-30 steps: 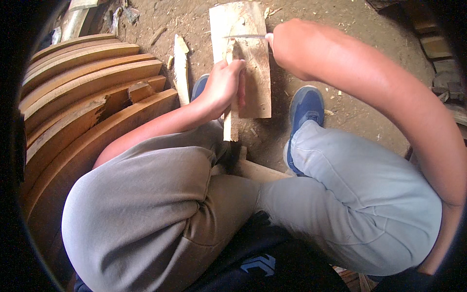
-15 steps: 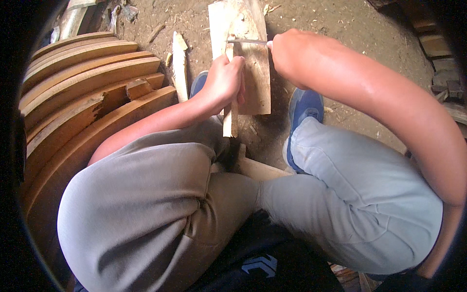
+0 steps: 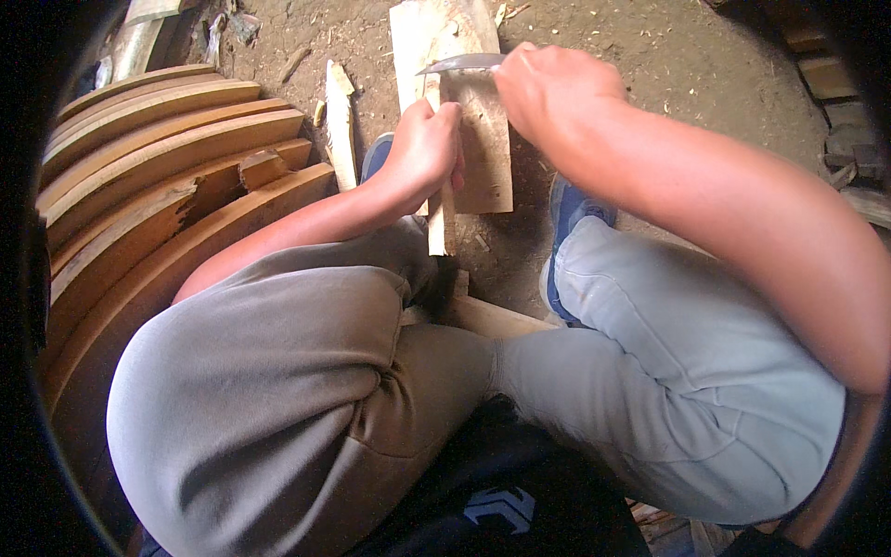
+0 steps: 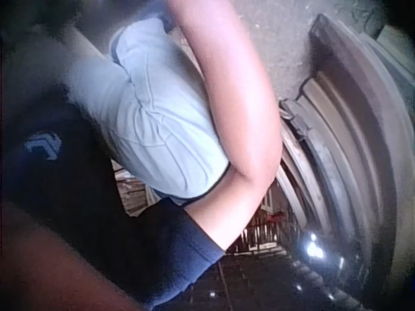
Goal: The person sits on the ground and uses a knife to carve a small piece of wood held in the left hand. The person repeatedly shaves thin layers from the wood, rotating it to work different sides, and occasionally pauses to inspect the carved surface.
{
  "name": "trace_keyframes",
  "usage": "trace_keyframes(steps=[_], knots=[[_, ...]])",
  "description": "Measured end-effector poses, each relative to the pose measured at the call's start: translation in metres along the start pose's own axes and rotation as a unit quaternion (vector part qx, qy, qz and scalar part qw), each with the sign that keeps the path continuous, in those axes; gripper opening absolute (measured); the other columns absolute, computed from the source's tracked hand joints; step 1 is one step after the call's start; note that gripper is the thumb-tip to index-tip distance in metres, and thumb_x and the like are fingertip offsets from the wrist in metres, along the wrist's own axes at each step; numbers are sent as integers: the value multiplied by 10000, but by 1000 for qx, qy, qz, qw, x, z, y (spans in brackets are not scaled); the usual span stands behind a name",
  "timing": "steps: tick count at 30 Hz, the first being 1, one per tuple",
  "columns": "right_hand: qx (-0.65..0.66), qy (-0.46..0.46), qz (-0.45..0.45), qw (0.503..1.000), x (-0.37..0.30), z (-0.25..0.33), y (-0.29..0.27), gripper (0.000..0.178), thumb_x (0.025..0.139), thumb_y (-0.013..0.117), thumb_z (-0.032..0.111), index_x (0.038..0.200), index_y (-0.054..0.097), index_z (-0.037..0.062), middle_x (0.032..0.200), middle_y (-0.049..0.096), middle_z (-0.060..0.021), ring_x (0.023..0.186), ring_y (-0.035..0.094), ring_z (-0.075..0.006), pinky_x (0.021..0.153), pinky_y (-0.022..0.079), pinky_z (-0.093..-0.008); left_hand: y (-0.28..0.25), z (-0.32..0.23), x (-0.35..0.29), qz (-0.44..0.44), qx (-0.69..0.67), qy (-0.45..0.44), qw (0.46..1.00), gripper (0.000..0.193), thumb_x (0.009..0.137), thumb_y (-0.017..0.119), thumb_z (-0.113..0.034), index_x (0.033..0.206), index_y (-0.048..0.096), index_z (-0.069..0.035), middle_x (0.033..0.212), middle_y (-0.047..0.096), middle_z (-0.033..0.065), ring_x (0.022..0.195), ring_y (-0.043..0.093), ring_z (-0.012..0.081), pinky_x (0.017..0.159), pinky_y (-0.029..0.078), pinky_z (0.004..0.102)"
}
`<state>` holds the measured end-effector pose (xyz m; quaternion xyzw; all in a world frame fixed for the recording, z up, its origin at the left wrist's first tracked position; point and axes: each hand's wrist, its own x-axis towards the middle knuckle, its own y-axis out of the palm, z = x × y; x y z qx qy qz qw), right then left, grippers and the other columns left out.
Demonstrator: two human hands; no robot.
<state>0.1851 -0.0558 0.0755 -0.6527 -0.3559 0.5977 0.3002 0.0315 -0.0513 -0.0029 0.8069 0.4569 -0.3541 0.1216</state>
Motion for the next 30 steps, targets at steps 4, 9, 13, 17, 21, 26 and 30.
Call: trace_keyframes(steps=[4, 9, 13, 17, 21, 26, 30], knots=[[-52, -149, -49, 986, 1, -21, 3, 413, 1042, 423, 275, 874, 661, -18, 838, 693, -240, 860, 701, -366, 724, 565, -444, 2, 7, 2, 13, -23, 13, 1000, 398, 958, 402, -206, 661, 509, 36, 538, 543, 143, 416, 556, 250, 427, 474, 394], [100, -6, 69, 993, -4, -19, -31, 461, 1041, 380, 275, 1008, 694, -61, 1014, 689, -271, 951, 674, -432, 859, 531, -494, -3, 1, -6, 14, -38, 11, 999, 392, 968, 406, -217, 661, 509, 4, 528, 524, 116, 404, 522, 229, 421, 471, 377], [95, -21, 77, 992, 2, -26, -29, 506, 1053, 344, 293, 983, 690, -70, 998, 681, -291, 954, 662, -446, 873, 520, -507, -3, 4, -5, -3, -36, 17, 999, 363, 944, 406, -194, 700, 527, 44, 547, 560, 140, 427, 576, 251, 436, 494, 405], [87, -45, 112, 989, 1, -24, -25, 504, 1048, 356, 289, 941, 691, -72, 972, 674, -305, 937, 658, -454, 861, 518, -516, -3, 1, -5, 5, -31, -12, 999, 341, 961, 429, -228, 728, 512, 7, 592, 537, 102, 428, 535, 227, 404, 479, 374], [81, -81, 115, 987, 2, -23, -21, 484, 1036, 380, 276, 914, 694, -71, 945, 673, -308, 920, 657, -458, 843, 524, -511, -4, 2, -2, 12, -19, -13, 1000, 340, 950, 424, -212, 736, 518, 36, 577, 547, 126, 427, 558, 251, 413, 487, 396], [86, -63, 97, 990, 4, -20, -15, 561, 1056, 351, 309, 830, 637, -117, 853, 635, -354, 856, 641, -496, 789, 508, -536, -3, 4, -3, -16, 17, 7, 1000, 401, 937, 408, -188, 687, 532, 100, 548, 588, 188, 452, 631, 310, 467, 525, 449], [63, -14, 127, 990, -1, -12, -21, 532, 1053, 352, 294, 872, 657, -103, 881, 655, -330, 880, 653, -477, 803, 517, -535, -1, 3, -2, -14, 51, 32, 998, 426, 943, 403, -189, 688, 550, 118, 547, 600, 215, 480, 650, 330, 521, 548, 465]])
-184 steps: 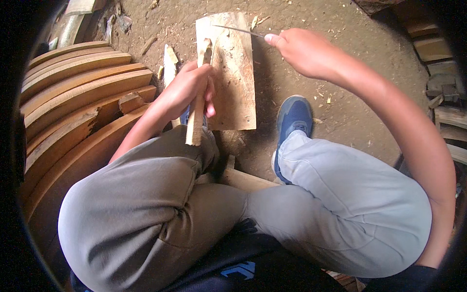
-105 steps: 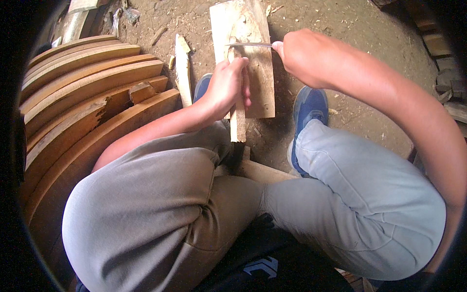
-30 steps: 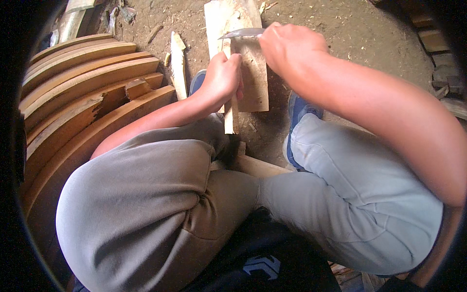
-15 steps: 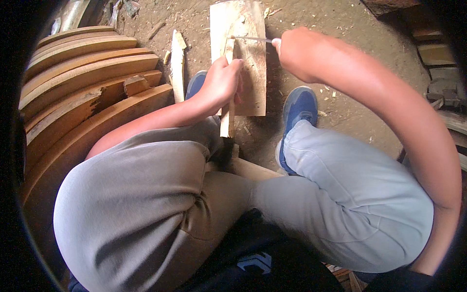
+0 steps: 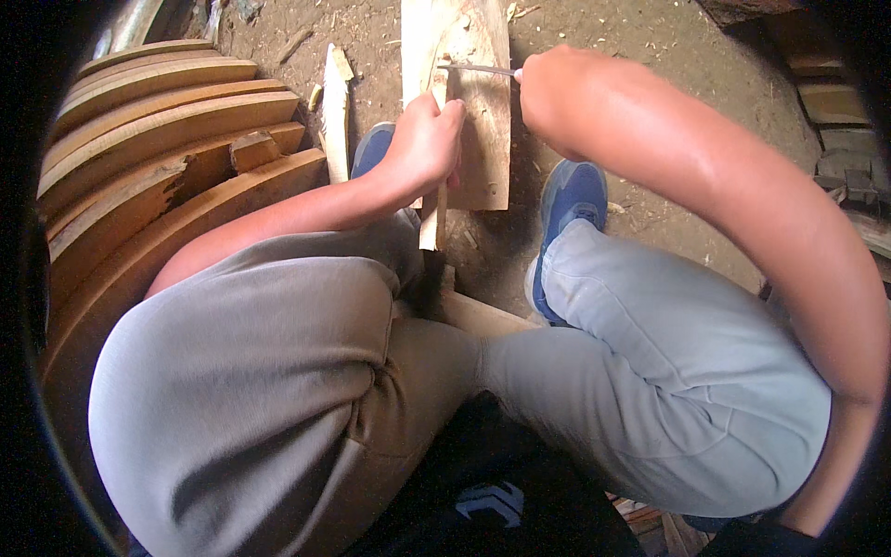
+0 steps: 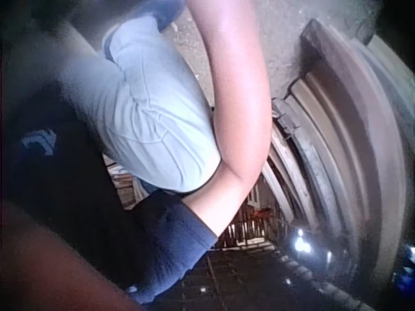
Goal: The person sits on the ground and uses a knife to carve a small piece of wood held in the left hand. The person repeatedly shaves thin layers from the wood, rotating it to work different sides, and occasionally pauses to inspect the carved surface.
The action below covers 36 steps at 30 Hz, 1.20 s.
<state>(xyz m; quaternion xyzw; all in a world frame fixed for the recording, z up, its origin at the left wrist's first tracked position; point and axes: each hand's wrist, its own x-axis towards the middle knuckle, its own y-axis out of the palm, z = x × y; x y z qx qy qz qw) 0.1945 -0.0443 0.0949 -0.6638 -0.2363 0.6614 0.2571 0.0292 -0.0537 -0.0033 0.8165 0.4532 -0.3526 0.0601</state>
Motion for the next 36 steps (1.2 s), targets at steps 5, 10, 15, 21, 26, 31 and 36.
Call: trace_keyframes(steps=[5, 10, 15, 21, 26, 31, 36], knots=[[3, -32, -87, 996, -8, 5, 14, 471, 1045, 372, 270, 922, 676, -67, 910, 675, -294, 886, 668, -448, 811, 524, -531, -1, -2, 0, -13, 33, -7, 999, 433, 945, 404, -188, 698, 558, 133, 547, 600, 226, 506, 664, 341, 552, 559, 472], [-39, -5, -100, 994, -10, 0, 20, 283, 946, 488, 145, 1014, 719, -3, 988, 718, -217, 966, 708, -349, 791, 588, -435, 6, -6, 3, -8, 14, -11, 1000, 431, 943, 405, -192, 714, 558, 139, 559, 606, 230, 514, 666, 341, 551, 557, 463], [-37, -18, -139, 989, 1, 1, 23, 343, 1004, 476, 231, 980, 701, -26, 922, 722, -217, 868, 726, -345, 728, 599, -424, -5, 0, -2, -12, 1, -7, 1000, 413, 936, 399, -194, 712, 546, 120, 561, 603, 218, 478, 644, 320, 506, 535, 453], [-37, -31, -209, 977, 0, -13, 24, 424, 1031, 425, 271, 886, 696, -22, 834, 707, -237, 812, 714, -383, 705, 580, -470, -6, -4, -6, 12, -28, -32, 999, 366, 978, 440, -246, 761, 519, 39, 573, 542, 107, 435, 569, 227, 421, 497, 377], [-25, -66, -157, 985, 0, -12, 22, 442, 1031, 419, 267, 873, 694, -41, 842, 696, -261, 820, 701, -415, 727, 569, -493, -3, 2, -2, 8, -31, -8, 999, 411, 938, 400, -194, 688, 523, 108, 540, 584, 197, 467, 638, 310, 494, 532, 451], [-15, -26, -38, 999, -3, 0, -5, 401, 1018, 422, 222, 943, 704, -53, 912, 691, -281, 865, 690, -428, 767, 557, -500, -2, 4, -1, 1, -14, -3, 1000, 430, 940, 399, -194, 676, 522, 122, 547, 594, 209, 473, 640, 321, 511, 540, 457], [-51, -64, -4, 997, 1, 3, -10, 336, 988, 455, 175, 974, 708, -46, 960, 689, -283, 894, 680, -440, 789, 546, -507, -5, 1, -5, -14, 9, -19, 1000, 407, 936, 414, -197, 757, 537, 148, 581, 608, 235, 509, 651, 335, 546, 547, 463]])
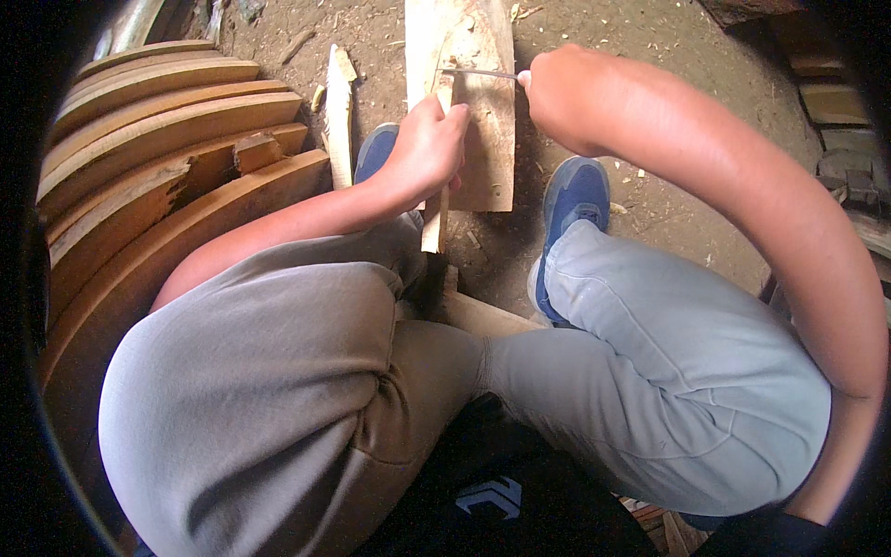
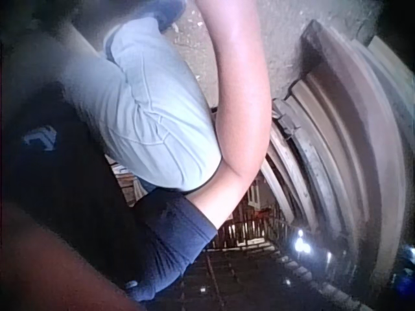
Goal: The person sits on the ground and uses a knife to carve a small piece of wood held in the left hand. The person repeatedly shaves thin layers from the wood, rotating it to work different sides, and occasionally pauses to inspect the carved surface.
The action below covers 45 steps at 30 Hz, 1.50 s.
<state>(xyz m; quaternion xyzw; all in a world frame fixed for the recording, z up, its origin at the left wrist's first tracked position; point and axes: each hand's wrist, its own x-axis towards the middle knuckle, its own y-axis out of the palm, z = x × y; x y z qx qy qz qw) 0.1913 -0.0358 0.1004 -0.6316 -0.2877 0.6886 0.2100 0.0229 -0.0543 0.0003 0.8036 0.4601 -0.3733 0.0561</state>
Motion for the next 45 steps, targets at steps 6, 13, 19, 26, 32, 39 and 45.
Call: trace_keyframes(steps=[6, 13, 19, 26, 32, 39, 45], knots=[[27, 60, 5, 998, -7, 5, -1, 523, 1051, 356, 259, 822, 642, -114, 797, 649, -331, 818, 673, -461, 759, 527, -539, 8, 8, 11, -14, 69, 34, 997, 408, 933, 444, -208, 919, 560, 183, 872, 623, 402, 904, 648, 509, 850, 514, 530], [6, 37, -39, 999, -6, 11, 7, 453, 1034, 377, 227, 915, 672, -96, 842, 676, -297, 838, 686, -439, 763, 543, -522, 12, 5, 8, -33, 79, 10, 996, 417, 939, 453, -216, 984, 568, 183, 983, 602, 437, 1002, 611, 547, 910, 489, 537], [-18, 89, -15, 996, -13, 25, 5, 243, 897, 564, 74, 1066, 730, 20, 1091, 714, -187, 1013, 706, -331, 837, 587, -418, 13, -9, -1, -58, 105, 7, 993, 412, 942, 453, -212, 1013, 562, 179, 995, 600, 440, 1029, 604, 546, 920, 487, 539], [-42, 113, -66, 990, -9, 21, 19, 270, 990, 504, 176, 1042, 723, 27, 1041, 727, -178, 984, 718, -305, 775, 603, -402, 16, -1, 6, -48, 57, -10, 997, 423, 938, 451, -221, 1016, 572, 177, 1000, 604, 435, 1038, 604, 542, 926, 483, 543], [-81, 120, -158, 977, -13, 8, 26, 417, 1046, 415, 306, 981, 692, 2, 873, 725, -213, 856, 730, -332, 710, 595, -418, 13, -1, 10, 8, 50, -3, 999, 434, 928, 445, -228, 995, 580, 179, 991, 605, 435, 1034, 609, 536, 933, 479, 541], [42, 45, -182, 981, -4, -16, 17, 564, 1032, 409, 412, 792, 640, -43, 777, 663, -287, 829, 666, -469, 778, 531, -522, 7, 1, 9, -6, 35, -28, 999, 440, 907, 450, -240, 1010, 588, 164, 1015, 620, 410, 1027, 622, 517, 936, 480, 537], [141, 18, -128, 982, 1, -30, 16, 507, 999, 509, 424, 879, 574, -64, 797, 630, -265, 797, 627, -430, 744, 479, -483, 2, 0, 5, -13, 50, -59, 997, 459, 882, 488, -309, 1055, 619, 95, 1026, 665, 328, 1002, 659, 454, 908, 504, 517]])
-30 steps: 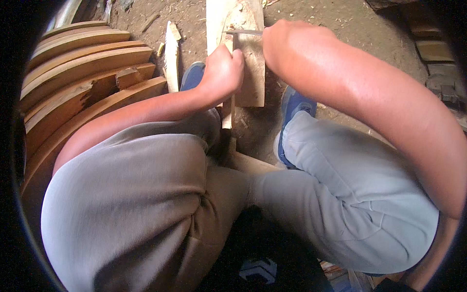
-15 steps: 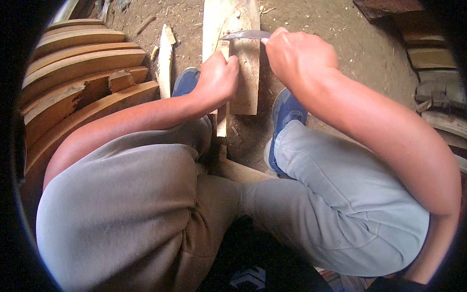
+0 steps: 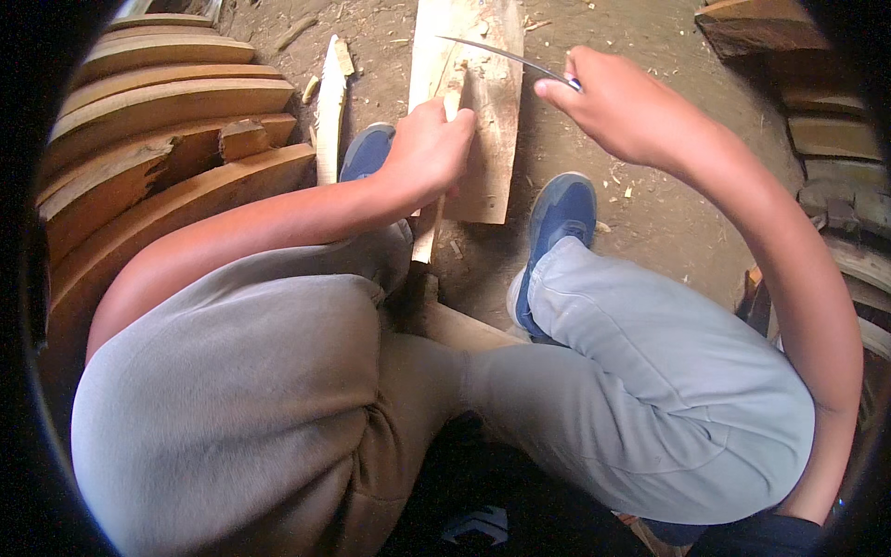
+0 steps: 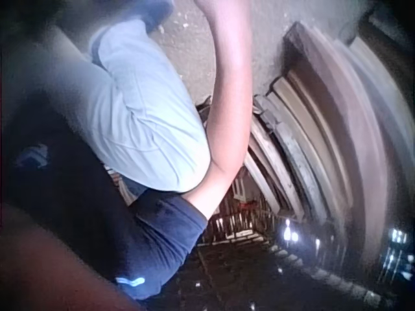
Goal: The person sits on the ground and uses a knife to carve a small piece of wood held in the left hand. The person repeatedly shaves thin layers from the wood, rotating it to work different sides, and occasionally pauses to inspect the carved surface.
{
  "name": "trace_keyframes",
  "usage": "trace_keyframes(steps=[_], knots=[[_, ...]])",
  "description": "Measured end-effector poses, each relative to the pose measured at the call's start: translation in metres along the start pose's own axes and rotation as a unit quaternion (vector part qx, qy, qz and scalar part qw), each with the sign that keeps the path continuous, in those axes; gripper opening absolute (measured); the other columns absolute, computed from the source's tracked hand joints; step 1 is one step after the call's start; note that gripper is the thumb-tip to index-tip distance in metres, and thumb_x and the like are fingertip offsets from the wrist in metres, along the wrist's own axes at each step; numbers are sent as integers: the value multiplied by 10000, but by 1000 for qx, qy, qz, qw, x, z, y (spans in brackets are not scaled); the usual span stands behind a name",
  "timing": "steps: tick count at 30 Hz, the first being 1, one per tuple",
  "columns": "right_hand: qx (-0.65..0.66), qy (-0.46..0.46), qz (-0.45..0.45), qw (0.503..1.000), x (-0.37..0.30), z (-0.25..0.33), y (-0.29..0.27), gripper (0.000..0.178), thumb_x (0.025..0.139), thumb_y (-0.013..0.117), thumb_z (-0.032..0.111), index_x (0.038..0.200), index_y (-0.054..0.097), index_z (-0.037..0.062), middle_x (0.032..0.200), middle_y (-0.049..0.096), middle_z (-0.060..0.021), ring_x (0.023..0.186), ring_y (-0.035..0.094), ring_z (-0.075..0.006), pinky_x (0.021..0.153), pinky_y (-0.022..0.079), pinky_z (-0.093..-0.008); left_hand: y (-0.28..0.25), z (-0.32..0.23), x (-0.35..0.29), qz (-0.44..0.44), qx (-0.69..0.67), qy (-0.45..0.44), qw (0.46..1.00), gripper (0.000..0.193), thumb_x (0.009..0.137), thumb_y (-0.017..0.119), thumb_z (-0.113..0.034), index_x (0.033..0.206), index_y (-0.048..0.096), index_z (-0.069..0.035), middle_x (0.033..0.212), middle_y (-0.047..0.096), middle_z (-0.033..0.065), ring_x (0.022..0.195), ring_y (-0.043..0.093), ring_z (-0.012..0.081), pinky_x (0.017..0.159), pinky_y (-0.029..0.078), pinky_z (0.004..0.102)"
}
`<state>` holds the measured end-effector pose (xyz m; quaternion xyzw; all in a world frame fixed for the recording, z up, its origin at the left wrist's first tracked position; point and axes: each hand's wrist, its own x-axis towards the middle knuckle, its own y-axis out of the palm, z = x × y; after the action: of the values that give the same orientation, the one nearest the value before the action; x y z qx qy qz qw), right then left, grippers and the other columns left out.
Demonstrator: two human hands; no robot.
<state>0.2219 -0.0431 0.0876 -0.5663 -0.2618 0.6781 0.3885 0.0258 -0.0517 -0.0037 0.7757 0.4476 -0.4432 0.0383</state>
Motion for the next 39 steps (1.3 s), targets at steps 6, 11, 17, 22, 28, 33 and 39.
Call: trace_keyframes(steps=[6, 11, 17, 22, 28, 33, 39], knots=[[18, -35, 27, 999, 5, 0, -11, 393, 992, 549, 382, 980, 547, -11, 776, 589, -206, 744, 592, -358, 710, 452, -451, -11, 4, -2, 8, 17, 9, 1000, 467, 855, 538, -362, 1030, 672, 50, 994, 694, 276, 978, 680, 412, 880, 523, 487], [27, -72, 25, 997, 12, -10, -6, 342, 1003, 520, 358, 1009, 573, 20, 784, 588, -187, 756, 597, -352, 701, 442, -457, -28, 0, -8, 44, 88, 25, 995, 455, 841, 570, -373, 992, 701, 36, 984, 701, 267, 981, 681, 403, 881, 527, 482], [-9, -83, 48, 995, 12, -29, 0, 367, 1015, 459, 381, 997, 607, 45, 810, 619, -177, 805, 612, -378, 724, 447, -471, -25, 8, 4, 16, 191, 105, 976, 436, 848, 574, -368, 964, 709, 30, 918, 710, 253, 909, 697, 394, 860, 537, 472], [-13, -111, 28, 993, 15, -41, 6, 410, 1015, 431, 419, 982, 627, 61, 802, 628, -181, 837, 624, -384, 762, 463, -487, -29, 14, 3, 4, 149, 100, 984, 407, 815, 597, -354, 902, 712, 27, 806, 692, 259, 839, 693, 411, 825, 539, 462], [29, -118, 27, 992, 8, -49, 14, 370, 1017, 463, 390, 912, 571, 52, 722, 560, -163, 739, 577, -364, 684, 415, -475, -24, 3, 6, 35, 118, 58, 991, 348, 847, 600, -287, 759, 655, 45, 527, 607, 152, 465, 638, 233, 513, 537, 379], [22, -134, 30, 990, 5, -53, 15, 362, 1017, 464, 381, 889, 570, 59, 708, 562, -156, 735, 584, -359, 687, 422, -473, -21, -3, 2, 34, 101, 55, 993, 306, 843, 609, -248, 706, 621, 26, 469, 561, 88, 395, 584, 176, 421, 497, 338], [14, -127, 4, 992, 4, -46, 7, 351, 1014, 466, 369, 893, 604, 70, 698, 573, -151, 729, 597, -358, 691, 435, -480, -22, -1, 0, 33, 105, 55, 992, 288, 840, 609, -234, 698, 616, 17, 467, 560, 88, 392, 580, 171, 430, 497, 337]])
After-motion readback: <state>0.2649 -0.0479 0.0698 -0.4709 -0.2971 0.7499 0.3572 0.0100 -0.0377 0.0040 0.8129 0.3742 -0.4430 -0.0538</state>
